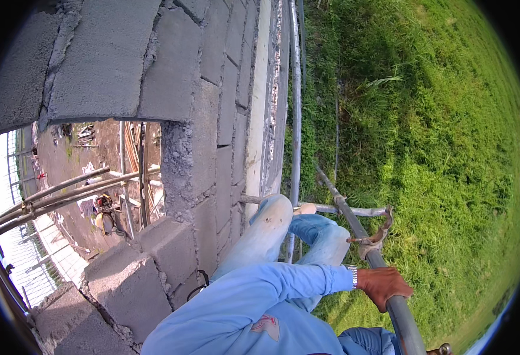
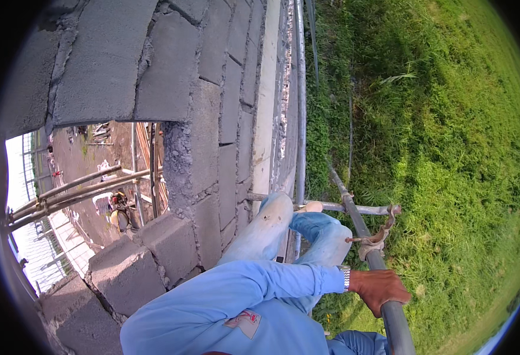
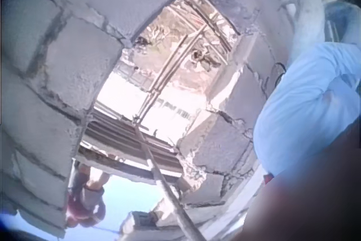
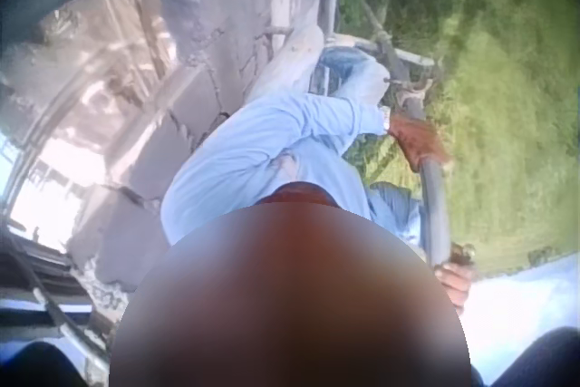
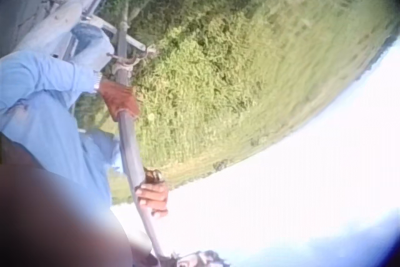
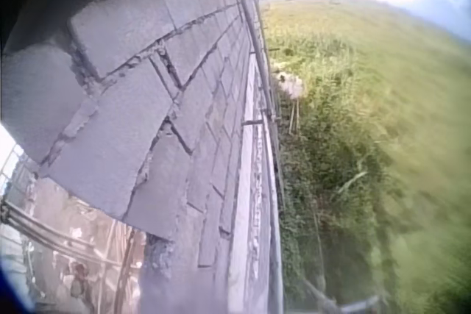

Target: The person assembles scaffolding by attaching metal poles with clamps and tightening them with a wrench. They position the poles, secure the clamps, and adjust the connections to ensure stability.

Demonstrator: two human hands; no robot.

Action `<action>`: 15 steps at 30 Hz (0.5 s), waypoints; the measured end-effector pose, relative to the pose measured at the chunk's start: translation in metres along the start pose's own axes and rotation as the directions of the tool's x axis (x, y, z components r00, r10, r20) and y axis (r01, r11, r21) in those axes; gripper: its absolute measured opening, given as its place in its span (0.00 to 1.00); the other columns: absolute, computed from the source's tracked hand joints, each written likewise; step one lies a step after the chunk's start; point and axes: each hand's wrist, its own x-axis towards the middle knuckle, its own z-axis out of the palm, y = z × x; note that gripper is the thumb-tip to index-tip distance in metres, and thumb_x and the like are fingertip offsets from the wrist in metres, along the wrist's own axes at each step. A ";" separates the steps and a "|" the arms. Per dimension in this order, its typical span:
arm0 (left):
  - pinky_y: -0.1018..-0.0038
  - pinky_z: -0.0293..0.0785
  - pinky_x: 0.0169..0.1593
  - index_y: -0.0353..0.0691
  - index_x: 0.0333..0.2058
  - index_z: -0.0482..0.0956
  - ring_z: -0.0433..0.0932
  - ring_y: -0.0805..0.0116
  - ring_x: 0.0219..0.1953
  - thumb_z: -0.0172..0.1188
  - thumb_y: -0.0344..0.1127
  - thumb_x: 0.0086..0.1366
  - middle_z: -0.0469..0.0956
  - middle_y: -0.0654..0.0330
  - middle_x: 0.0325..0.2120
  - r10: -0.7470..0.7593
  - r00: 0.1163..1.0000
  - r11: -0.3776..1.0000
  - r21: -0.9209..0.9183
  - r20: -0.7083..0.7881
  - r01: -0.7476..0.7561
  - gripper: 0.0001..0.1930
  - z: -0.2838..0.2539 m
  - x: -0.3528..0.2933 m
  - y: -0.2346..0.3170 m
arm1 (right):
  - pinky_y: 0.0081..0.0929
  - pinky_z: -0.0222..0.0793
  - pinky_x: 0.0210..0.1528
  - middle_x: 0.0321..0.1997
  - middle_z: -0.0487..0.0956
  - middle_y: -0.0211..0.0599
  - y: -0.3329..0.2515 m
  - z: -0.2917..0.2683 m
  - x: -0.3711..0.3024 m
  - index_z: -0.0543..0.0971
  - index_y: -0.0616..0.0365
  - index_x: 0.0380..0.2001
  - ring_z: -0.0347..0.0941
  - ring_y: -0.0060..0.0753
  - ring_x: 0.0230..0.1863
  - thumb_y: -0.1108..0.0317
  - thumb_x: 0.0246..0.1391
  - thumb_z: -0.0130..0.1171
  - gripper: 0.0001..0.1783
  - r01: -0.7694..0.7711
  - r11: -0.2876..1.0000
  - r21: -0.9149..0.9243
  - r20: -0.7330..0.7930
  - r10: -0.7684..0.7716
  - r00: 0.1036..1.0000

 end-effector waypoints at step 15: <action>0.54 0.71 0.38 0.45 0.33 0.73 0.78 0.47 0.34 0.73 0.39 0.34 0.76 0.57 0.25 -0.236 0.965 0.969 0.049 -0.113 0.243 0.25 -0.002 -0.003 0.032 | 0.25 0.65 0.27 0.22 0.81 0.35 0.066 0.069 0.055 0.73 0.58 0.39 0.76 0.28 0.17 0.48 0.79 0.32 0.27 -0.054 0.948 0.314 -0.280 0.147 0.949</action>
